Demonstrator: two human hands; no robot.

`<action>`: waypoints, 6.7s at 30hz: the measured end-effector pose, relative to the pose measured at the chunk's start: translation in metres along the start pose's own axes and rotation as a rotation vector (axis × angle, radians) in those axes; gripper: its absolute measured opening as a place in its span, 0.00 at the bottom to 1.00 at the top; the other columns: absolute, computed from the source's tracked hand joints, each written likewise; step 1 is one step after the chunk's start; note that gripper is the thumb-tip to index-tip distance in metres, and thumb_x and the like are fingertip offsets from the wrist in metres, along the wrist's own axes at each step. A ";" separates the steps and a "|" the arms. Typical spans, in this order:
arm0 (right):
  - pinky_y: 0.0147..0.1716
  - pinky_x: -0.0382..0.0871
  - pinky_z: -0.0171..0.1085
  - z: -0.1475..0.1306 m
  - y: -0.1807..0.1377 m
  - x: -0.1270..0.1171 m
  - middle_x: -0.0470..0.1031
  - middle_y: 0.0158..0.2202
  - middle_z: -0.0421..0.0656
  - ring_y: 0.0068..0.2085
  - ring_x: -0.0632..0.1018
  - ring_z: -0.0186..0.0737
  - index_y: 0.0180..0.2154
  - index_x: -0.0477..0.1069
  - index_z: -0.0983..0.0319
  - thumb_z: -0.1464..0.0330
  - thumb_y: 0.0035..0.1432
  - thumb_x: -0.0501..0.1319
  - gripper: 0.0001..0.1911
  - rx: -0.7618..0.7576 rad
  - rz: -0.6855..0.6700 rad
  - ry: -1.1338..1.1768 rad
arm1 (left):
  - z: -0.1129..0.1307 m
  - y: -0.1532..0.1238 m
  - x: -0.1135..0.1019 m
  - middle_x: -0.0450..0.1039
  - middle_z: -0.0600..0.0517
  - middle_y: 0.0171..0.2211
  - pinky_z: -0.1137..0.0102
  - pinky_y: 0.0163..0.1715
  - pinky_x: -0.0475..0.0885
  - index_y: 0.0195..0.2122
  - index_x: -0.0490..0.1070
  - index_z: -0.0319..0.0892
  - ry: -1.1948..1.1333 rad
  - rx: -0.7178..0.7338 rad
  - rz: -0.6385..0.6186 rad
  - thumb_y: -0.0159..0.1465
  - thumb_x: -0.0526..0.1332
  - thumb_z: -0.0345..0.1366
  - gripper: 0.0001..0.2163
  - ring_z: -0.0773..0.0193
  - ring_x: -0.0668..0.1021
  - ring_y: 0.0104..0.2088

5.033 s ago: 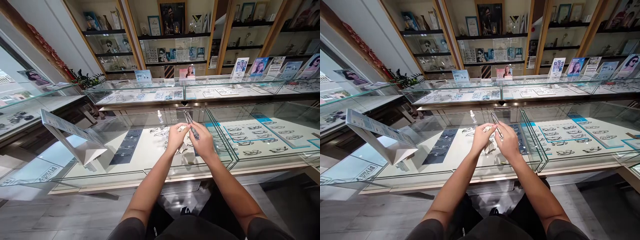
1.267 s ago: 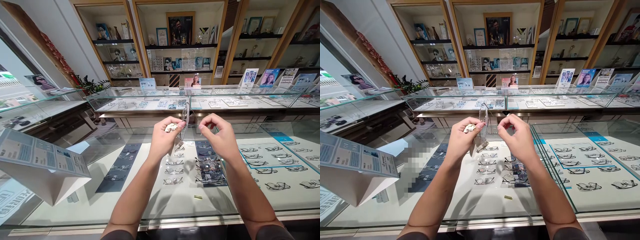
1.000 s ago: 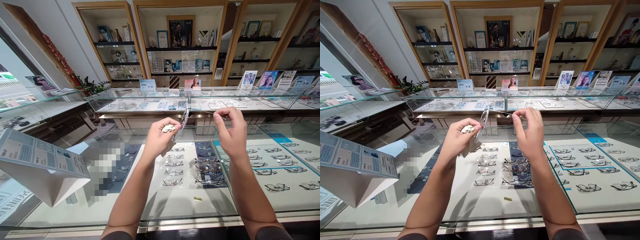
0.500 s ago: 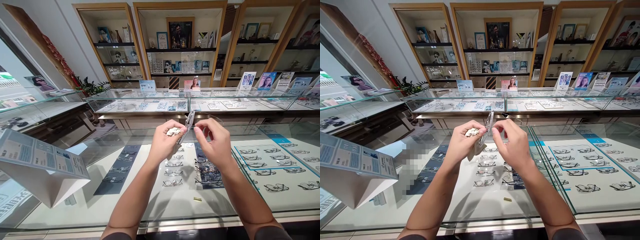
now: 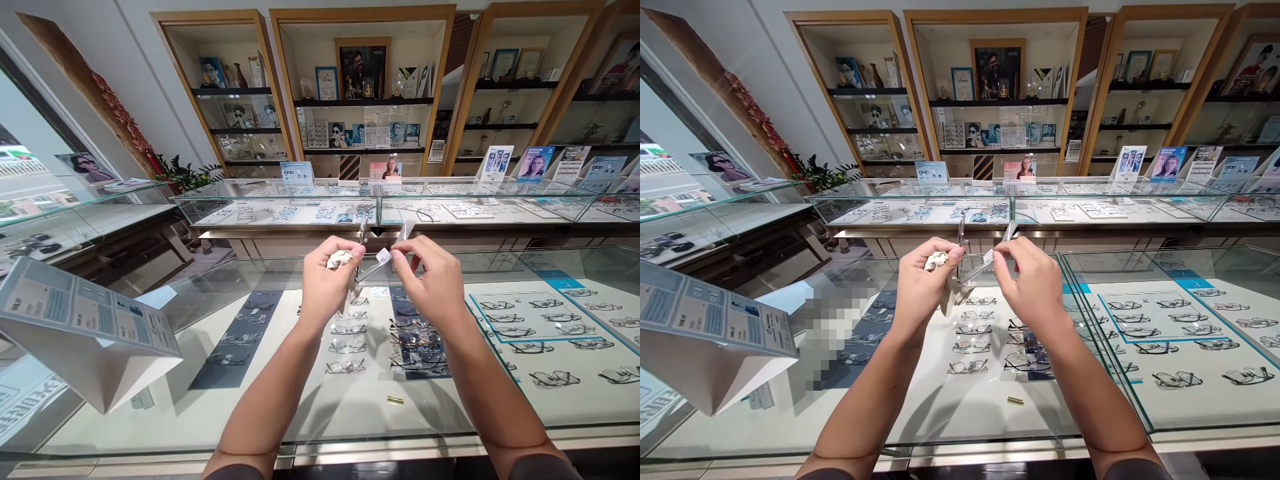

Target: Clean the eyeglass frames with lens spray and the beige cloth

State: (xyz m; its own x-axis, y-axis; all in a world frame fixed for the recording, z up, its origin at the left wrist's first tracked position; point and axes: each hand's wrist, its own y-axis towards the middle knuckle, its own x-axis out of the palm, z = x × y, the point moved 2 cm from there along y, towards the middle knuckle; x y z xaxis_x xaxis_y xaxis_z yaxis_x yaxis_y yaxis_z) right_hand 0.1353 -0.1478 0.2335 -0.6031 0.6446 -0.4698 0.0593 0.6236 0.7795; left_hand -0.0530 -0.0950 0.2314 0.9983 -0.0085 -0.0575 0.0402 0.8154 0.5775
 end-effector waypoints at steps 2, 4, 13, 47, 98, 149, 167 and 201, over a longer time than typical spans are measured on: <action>0.34 0.63 0.40 0.004 0.002 -0.002 0.81 0.36 0.41 0.32 0.75 0.39 0.40 0.81 0.57 0.62 0.72 0.60 0.12 0.045 -0.095 -0.039 | -0.006 0.004 -0.003 0.73 0.54 0.28 0.70 0.28 0.62 0.33 0.82 0.43 -0.032 -0.028 0.064 0.64 0.73 0.48 0.13 0.68 0.68 0.26; 0.33 0.62 0.41 0.007 0.003 -0.003 0.82 0.35 0.41 0.33 0.76 0.40 0.41 0.82 0.56 0.61 0.72 0.60 0.13 0.076 -0.190 -0.070 | -0.013 0.007 -0.005 0.72 0.55 0.27 0.70 0.28 0.61 0.35 0.82 0.43 -0.066 -0.045 0.107 0.64 0.73 0.50 0.14 0.68 0.66 0.26; 0.30 0.60 0.41 0.015 0.000 0.000 0.87 0.36 0.40 0.33 0.80 0.42 0.38 0.85 0.53 0.59 0.73 0.57 0.18 0.069 -0.328 -0.098 | -0.024 0.010 -0.007 0.75 0.54 0.31 0.72 0.31 0.64 0.38 0.82 0.43 -0.127 -0.048 0.220 0.64 0.73 0.52 0.16 0.67 0.70 0.29; 0.51 0.80 0.51 0.009 0.001 0.007 0.86 0.52 0.47 0.53 0.84 0.48 0.47 0.84 0.57 0.67 0.65 0.65 0.11 0.130 -0.115 0.474 | -0.003 0.011 -0.016 0.78 0.52 0.33 0.68 0.32 0.70 0.43 0.80 0.47 0.096 -0.097 -0.461 0.68 0.66 0.47 0.11 0.61 0.76 0.31; 0.48 0.71 0.47 0.013 0.006 -0.012 0.85 0.46 0.43 0.45 0.80 0.44 0.43 0.83 0.56 0.67 0.66 0.60 0.12 0.210 -0.207 0.526 | -0.046 0.041 -0.018 0.59 0.57 0.25 0.70 0.24 0.69 0.40 0.72 0.45 -0.929 -0.512 -0.496 0.65 0.67 0.54 0.17 0.67 0.67 0.24; 0.51 0.71 0.41 0.013 0.001 0.046 0.83 0.46 0.41 0.48 0.79 0.43 0.42 0.84 0.55 0.66 0.64 0.62 0.11 0.388 -0.291 1.109 | -0.048 0.019 0.008 0.56 0.55 0.16 0.66 0.25 0.52 0.17 0.57 0.44 0.078 -0.058 -0.497 0.68 0.54 0.65 0.32 0.67 0.59 0.20; 0.55 0.71 0.44 0.015 0.004 0.044 0.85 0.46 0.42 0.52 0.80 0.45 0.42 0.84 0.55 0.65 0.64 0.61 0.12 0.366 -0.267 1.084 | -0.054 0.027 0.003 0.62 0.54 0.18 0.67 0.27 0.59 0.20 0.65 0.44 -0.012 -0.053 -0.397 0.67 0.53 0.66 0.31 0.65 0.65 0.21; 0.55 0.69 0.47 0.012 0.004 0.040 0.86 0.47 0.43 0.52 0.80 0.46 0.43 0.84 0.54 0.67 0.65 0.61 0.12 0.345 -0.296 1.054 | -0.230 0.060 -0.043 0.80 0.38 0.55 0.62 0.50 0.72 0.54 0.72 0.44 1.068 -0.521 -0.426 0.60 0.70 0.32 0.20 0.45 0.81 0.56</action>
State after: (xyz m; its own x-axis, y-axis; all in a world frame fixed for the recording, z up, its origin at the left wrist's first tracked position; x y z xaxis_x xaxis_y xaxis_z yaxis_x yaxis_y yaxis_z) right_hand 0.1208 -0.1146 0.2132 -0.9864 -0.1366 0.0912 -0.0791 0.8818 0.4650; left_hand -0.1033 0.0872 0.0811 0.3693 -0.0537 -0.9277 0.0859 0.9960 -0.0234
